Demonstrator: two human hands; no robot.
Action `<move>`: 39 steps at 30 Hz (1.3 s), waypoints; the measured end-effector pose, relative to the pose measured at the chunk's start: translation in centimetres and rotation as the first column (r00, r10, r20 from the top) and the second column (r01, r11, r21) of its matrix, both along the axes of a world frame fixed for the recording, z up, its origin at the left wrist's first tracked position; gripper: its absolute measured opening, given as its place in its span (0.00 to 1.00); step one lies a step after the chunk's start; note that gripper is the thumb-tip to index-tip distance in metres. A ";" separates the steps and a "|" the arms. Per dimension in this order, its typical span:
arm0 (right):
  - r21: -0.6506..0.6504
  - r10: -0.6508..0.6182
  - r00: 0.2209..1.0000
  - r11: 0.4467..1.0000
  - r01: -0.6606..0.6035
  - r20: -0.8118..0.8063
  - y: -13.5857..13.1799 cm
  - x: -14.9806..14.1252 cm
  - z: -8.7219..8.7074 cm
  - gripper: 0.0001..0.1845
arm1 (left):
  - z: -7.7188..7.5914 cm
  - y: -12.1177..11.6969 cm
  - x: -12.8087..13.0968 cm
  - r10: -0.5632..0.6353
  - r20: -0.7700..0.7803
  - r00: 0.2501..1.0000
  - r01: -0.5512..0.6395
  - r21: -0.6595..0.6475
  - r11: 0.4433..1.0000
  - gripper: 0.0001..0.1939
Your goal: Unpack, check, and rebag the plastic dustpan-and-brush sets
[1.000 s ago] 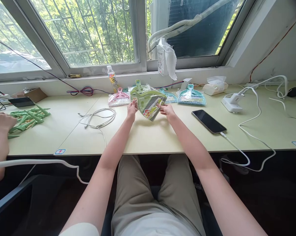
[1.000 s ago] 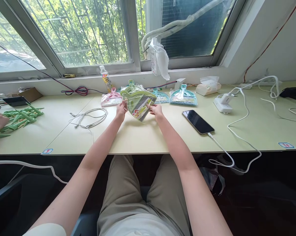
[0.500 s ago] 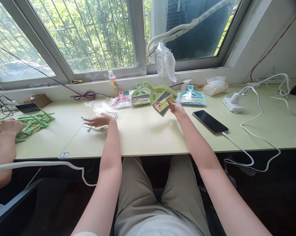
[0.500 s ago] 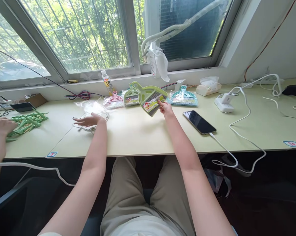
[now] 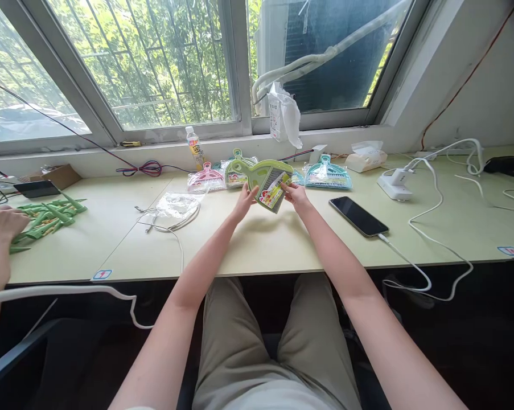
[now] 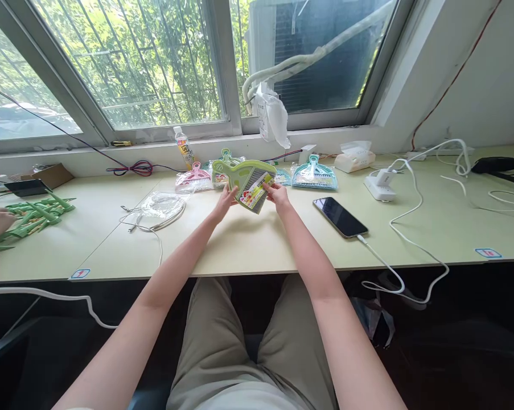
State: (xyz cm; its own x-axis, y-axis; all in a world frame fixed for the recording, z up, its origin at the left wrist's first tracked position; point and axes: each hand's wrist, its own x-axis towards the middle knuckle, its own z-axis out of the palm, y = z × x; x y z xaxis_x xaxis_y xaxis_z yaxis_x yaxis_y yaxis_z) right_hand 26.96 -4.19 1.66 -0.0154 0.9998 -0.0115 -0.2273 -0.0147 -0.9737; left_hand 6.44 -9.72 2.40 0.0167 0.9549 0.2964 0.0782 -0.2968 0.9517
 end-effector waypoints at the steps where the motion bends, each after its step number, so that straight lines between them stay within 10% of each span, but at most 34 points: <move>1: -0.001 0.038 0.999 0.999 -0.038 0.033 -0.2 0.1 0.2 0.28 | -0.5 0.2 0.5 -0.012 0.018 1.000 0.013 -0.022 1.000 0.37; 6: 0.023 -0.013 0.881 1.000 0.003 0.472 -0.2 1.8 0.6 0.21 | -1.0 0.6 -1.2 0.267 0.060 0.962 -0.269 0.018 0.963 0.23; 11: 0.270 -0.337 0.235 0.923 0.275 0.912 0.2 3.8 0.1 0.20 | 0.2 0.2 -3.3 0.481 0.021 0.877 -0.477 0.166 0.863 0.14; 15: 0.408 -0.449 0.080 0.862 0.300 0.890 0.0 4.6 0.0 0.33 | 0.6 0.0 -3.3 0.527 0.029 0.849 -0.523 0.181 0.833 0.15; 18: 0.443 -0.489 0.142 0.856 0.266 0.861 -0.5 4.1 0.4 0.30 | 0.5 -0.3 -3.0 0.541 -0.001 0.841 -0.529 0.209 0.822 0.18; 23: 0.583 -0.405 0.593 0.801 -0.138 0.696 -2.4 -1.0 1.6 0.18 | 0.4 -1.5 -1.9 0.509 -0.207 0.835 -0.436 0.315 0.843 0.24; 26: 0.630 -0.301 0.708 0.733 -0.256 0.638 -3.9 -4.7 1.5 0.13 | 0.5 -2.3 -1.0 0.492 -0.323 0.808 -0.371 0.371 0.852 0.24; 33: 0.428 -0.133 0.882 0.900 -0.083 0.452 -5.0 -5.9 2.2 0.09 | 0.7 -2.2 -1.0 0.356 -0.378 0.854 -0.200 0.394 0.897 0.23; 36: 0.352 -0.045 0.934 0.932 -0.089 0.354 -4.7 -5.0 3.1 0.05 | 0.8 -0.8 -3.7 0.467 -0.243 0.851 -0.373 0.347 0.861 0.19; 39: 0.354 -0.067 0.970 0.935 -0.020 0.232 -4.0 -3.2 4.4 0.12 | 1.3 0.4 -8.3 0.691 -0.083 0.718 -0.656 0.251 0.712 0.19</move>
State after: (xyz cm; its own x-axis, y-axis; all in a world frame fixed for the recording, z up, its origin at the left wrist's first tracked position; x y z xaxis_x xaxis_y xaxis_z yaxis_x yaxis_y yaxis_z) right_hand 23.77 -8.21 6.09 -0.0324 0.9400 0.3397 0.0138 0.3403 -0.9402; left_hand -1.85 -9.29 3.75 -0.5457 0.6538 0.5241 0.4724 -0.2765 0.8369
